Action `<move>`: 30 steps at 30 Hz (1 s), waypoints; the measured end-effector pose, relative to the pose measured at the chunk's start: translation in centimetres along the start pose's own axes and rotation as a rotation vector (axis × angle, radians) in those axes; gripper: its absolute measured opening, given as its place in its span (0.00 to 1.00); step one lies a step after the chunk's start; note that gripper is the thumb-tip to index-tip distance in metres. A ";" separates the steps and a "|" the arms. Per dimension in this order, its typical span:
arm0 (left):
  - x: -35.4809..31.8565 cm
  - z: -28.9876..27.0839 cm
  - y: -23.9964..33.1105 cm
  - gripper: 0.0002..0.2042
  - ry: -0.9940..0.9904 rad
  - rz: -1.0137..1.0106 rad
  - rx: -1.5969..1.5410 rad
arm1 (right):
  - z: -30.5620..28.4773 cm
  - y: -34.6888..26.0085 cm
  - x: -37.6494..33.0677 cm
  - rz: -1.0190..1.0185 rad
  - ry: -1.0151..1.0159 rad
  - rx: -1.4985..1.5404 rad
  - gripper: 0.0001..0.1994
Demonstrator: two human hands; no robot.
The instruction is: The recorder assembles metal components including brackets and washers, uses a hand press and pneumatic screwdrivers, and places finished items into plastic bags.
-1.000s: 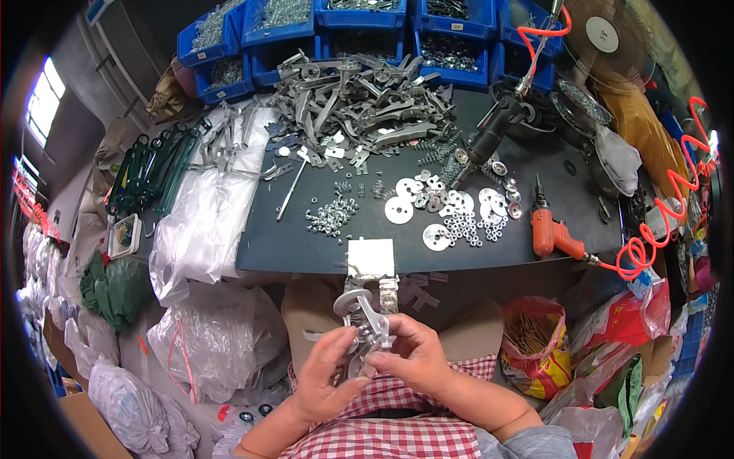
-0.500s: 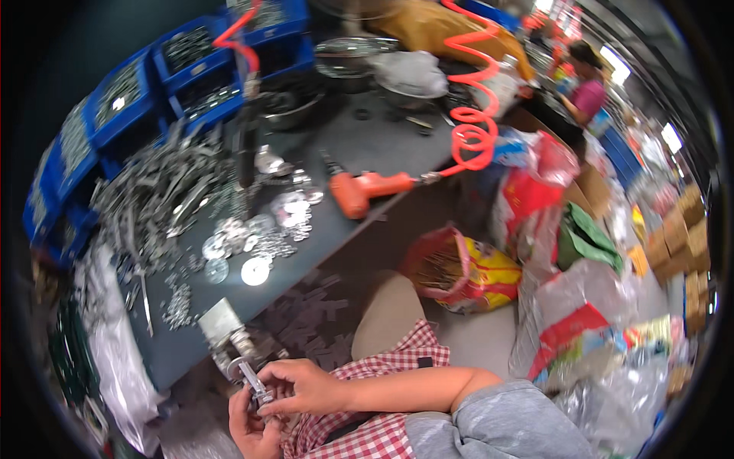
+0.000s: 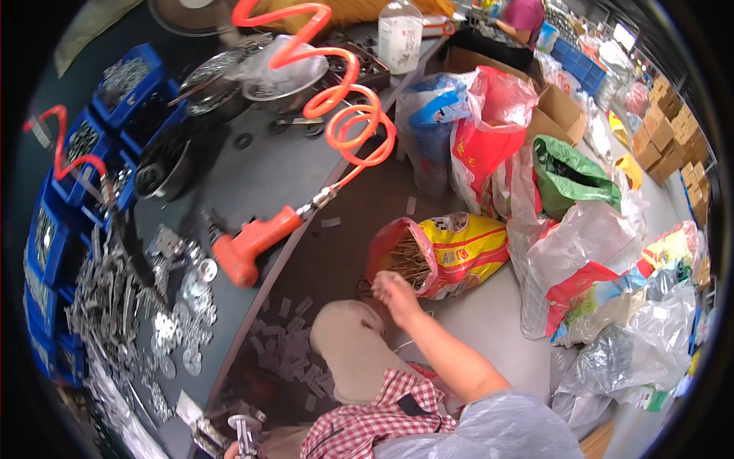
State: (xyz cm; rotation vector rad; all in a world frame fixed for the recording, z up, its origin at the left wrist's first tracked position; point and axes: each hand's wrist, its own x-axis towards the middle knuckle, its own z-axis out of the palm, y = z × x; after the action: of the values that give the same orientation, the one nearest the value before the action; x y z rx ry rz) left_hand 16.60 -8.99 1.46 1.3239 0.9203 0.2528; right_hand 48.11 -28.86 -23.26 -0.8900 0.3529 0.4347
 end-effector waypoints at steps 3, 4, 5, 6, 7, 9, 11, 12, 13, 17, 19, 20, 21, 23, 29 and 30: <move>1.6 1.7 1.6 0.15 -0.108 -0.050 0.050 | -10.6 5.3 11.5 -0.059 0.322 -0.539 0.22; 2.1 1.8 1.9 0.14 -0.224 -0.054 0.084 | -12.3 6.7 13.7 -0.026 0.455 -0.583 0.23; 3.5 3.4 3.1 0.14 -0.258 0.253 0.595 | -16.7 7.6 16.1 -0.077 0.561 -0.722 0.23; 5.1 5.3 4.2 0.13 -0.306 0.586 1.089 | -20.9 8.7 18.0 -0.231 0.792 -0.860 0.23; 7.9 5.1 3.7 0.13 -0.325 0.558 1.097 | -22.6 7.7 18.7 -0.105 0.841 -0.920 0.22; 9.0 6.3 3.4 0.14 -0.305 0.488 1.099 | -20.4 7.7 17.8 -0.247 1.005 -0.628 0.18; 10.5 7.6 3.3 0.14 -0.332 0.440 1.080 | -22.6 6.5 16.7 -0.215 1.014 -0.574 0.17; 11.3 8.2 3.2 0.14 -0.344 0.421 1.068 | -24.2 5.5 16.0 -0.206 1.018 -0.544 0.17; 12.3 8.8 3.1 0.14 -0.364 0.405 1.054 | -25.1 4.2 16.3 -0.201 1.031 -0.513 0.16; 15.2 10.5 2.4 0.14 -0.416 0.333 0.991 | -22.8 5.0 16.5 -0.189 1.051 -0.398 0.15; 16.0 11.2 2.0 0.14 -0.432 0.292 0.959 | -21.4 5.0 17.8 -0.182 1.053 -0.346 0.14; 16.3 11.5 1.8 0.14 -0.435 0.271 0.944 | -21.1 5.0 17.9 -0.178 1.050 -0.319 0.14; 16.6 11.7 1.7 0.14 -0.437 0.251 0.930 | -21.3 4.8 17.7 -0.174 1.046 -0.292 0.14; 16.7 11.8 1.5 0.14 -0.431 0.211 0.903 | -21.8 4.0 17.8 -0.162 1.028 -0.237 0.13; 17.5 13.1 0.4 0.14 -0.399 0.130 0.795 | -22.2 2.6 17.9 -0.168 0.949 -0.069 0.11; 17.8 13.4 0.0 0.14 -0.397 0.122 0.777 | -22.1 2.0 18.4 -0.174 0.936 -0.038 0.11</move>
State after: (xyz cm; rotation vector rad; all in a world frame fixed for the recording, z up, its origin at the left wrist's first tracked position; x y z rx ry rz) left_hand 37.32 -7.23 -6.62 2.0533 0.6065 -0.3077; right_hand 60.37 -41.53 -46.06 -1.1145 1.1127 -0.1705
